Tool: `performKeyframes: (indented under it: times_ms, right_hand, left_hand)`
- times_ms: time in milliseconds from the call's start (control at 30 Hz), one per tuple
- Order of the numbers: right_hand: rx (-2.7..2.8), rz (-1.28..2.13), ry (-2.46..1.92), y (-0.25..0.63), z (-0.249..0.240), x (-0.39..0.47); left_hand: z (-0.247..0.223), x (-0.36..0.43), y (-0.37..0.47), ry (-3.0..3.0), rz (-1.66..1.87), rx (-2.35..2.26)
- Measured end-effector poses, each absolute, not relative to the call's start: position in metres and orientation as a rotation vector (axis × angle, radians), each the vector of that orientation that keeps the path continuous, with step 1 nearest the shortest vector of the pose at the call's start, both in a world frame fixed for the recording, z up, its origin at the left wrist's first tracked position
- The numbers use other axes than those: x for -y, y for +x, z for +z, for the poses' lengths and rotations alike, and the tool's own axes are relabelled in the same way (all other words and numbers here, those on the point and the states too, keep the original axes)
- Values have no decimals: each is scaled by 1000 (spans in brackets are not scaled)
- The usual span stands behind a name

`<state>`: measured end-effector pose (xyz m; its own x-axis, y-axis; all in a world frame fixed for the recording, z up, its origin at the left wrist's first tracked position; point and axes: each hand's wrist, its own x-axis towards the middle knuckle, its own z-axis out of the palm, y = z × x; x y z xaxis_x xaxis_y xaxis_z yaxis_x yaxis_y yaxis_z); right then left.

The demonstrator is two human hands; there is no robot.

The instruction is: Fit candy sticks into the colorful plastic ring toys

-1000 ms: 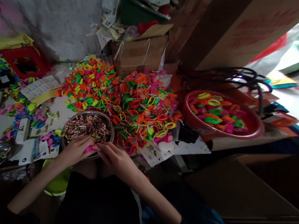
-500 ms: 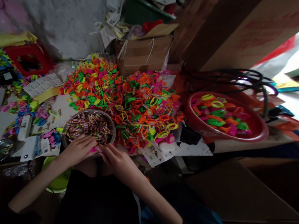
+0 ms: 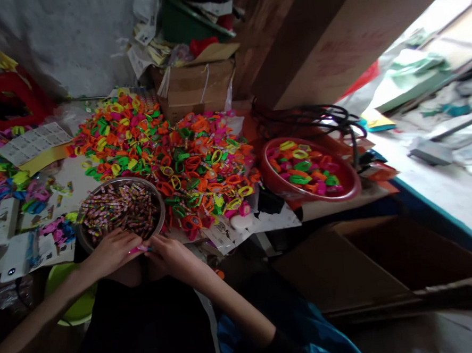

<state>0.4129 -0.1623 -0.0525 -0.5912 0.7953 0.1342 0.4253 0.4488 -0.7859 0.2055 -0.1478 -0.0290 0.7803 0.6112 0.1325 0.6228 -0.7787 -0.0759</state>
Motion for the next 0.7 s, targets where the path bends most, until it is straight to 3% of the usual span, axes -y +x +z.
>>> performKeyframes:
  times_ms: [133,400,567,700]
  right_hand:
    - [2039,1110,-1116,413,-54,161]
    - [2169,1004,-902,425,-44,169]
    - [2326,1019,-756,440,-35,170]
    - [2313,1239,-652,449,-42,170]
  left_hand:
    - [-23,147,204,-2962,-314,1151]
    - [-12,155,203,-2902,-528,811]
    - [-17,158,206,-3126,-405,801]
    - [-21,160,213,-3382,-252,832]
